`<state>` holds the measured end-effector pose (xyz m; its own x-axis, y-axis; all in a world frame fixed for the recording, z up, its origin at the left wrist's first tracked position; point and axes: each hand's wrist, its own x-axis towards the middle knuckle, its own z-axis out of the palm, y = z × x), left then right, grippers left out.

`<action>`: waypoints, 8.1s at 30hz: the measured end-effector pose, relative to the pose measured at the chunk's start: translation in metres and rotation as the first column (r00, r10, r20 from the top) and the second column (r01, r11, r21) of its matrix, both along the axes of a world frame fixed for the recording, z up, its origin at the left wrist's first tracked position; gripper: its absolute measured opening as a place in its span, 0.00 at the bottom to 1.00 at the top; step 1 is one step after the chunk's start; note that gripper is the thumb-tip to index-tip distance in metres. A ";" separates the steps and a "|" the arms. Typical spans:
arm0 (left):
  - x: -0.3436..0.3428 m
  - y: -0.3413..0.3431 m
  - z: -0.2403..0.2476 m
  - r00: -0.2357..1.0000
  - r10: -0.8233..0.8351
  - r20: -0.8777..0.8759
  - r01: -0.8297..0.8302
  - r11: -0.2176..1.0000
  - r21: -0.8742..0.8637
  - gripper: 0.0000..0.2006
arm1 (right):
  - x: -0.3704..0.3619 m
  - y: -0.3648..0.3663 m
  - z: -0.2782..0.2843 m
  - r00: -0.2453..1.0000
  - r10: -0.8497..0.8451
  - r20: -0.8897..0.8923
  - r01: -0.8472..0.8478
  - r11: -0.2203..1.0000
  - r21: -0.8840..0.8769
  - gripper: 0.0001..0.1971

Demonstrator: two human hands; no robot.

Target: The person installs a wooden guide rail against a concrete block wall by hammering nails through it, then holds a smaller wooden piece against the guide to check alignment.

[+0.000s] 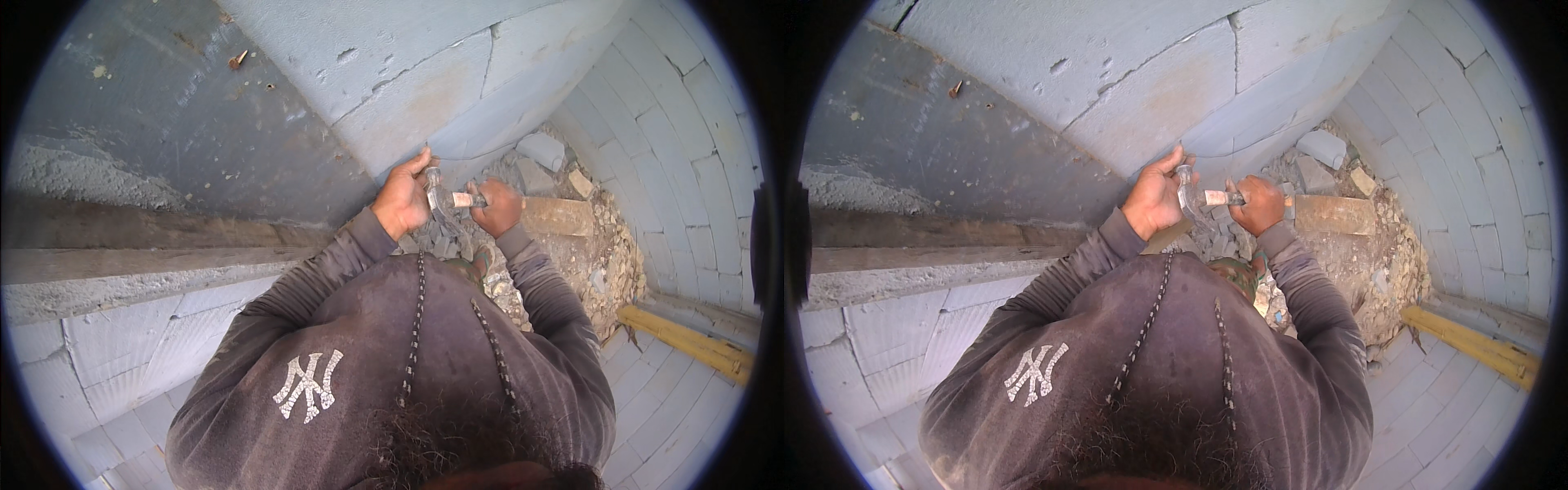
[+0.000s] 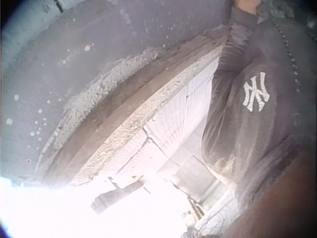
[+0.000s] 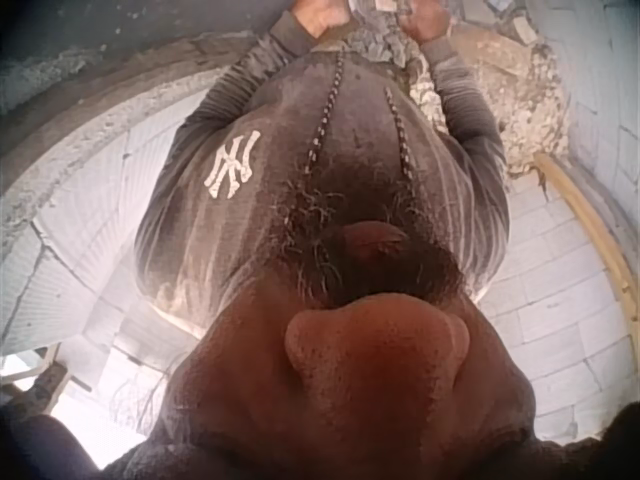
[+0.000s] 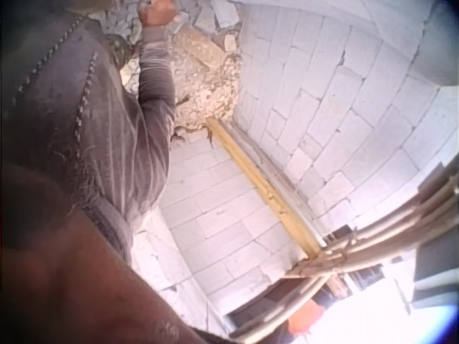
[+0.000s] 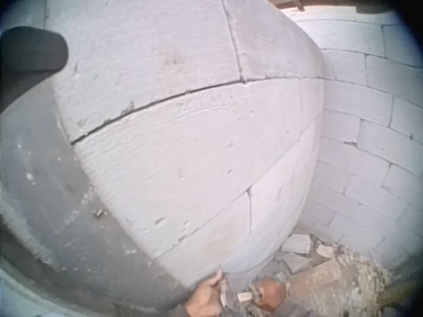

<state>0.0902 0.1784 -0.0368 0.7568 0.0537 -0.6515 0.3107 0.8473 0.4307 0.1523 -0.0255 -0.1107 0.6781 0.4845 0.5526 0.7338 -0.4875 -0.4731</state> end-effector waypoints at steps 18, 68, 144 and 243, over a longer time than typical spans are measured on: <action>0.005 0.009 -0.023 1.000 -0.024 -0.016 0.023 0.998 -0.051 0.15 | -0.027 0.026 0.047 0.969 0.075 -0.237 0.024 0.921 0.388 0.10; -0.023 0.001 -0.018 0.975 0.190 0.115 -0.181 0.980 -0.081 0.07 | -0.017 -0.034 0.054 0.985 0.148 0.092 -0.130 0.976 -0.176 0.16; -0.010 0.005 -0.013 0.988 0.144 0.061 -0.140 0.988 -0.071 0.07 | -0.041 0.089 0.095 0.528 0.442 -0.725 0.402 0.622 0.672 0.10; -0.177 0.003 0.051 0.785 0.422 0.452 0.069 -0.786 0.614 0.22 | 0.026 -0.001 0.270 0.345 0.929 -0.133 -0.802 0.217 -0.557 0.14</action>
<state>-0.0865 0.1814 0.0146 0.1973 0.5715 0.7966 0.5673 -0.7292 0.3826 0.1782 -0.0262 0.1595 -0.4245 0.9007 0.0926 0.8749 0.4344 -0.2142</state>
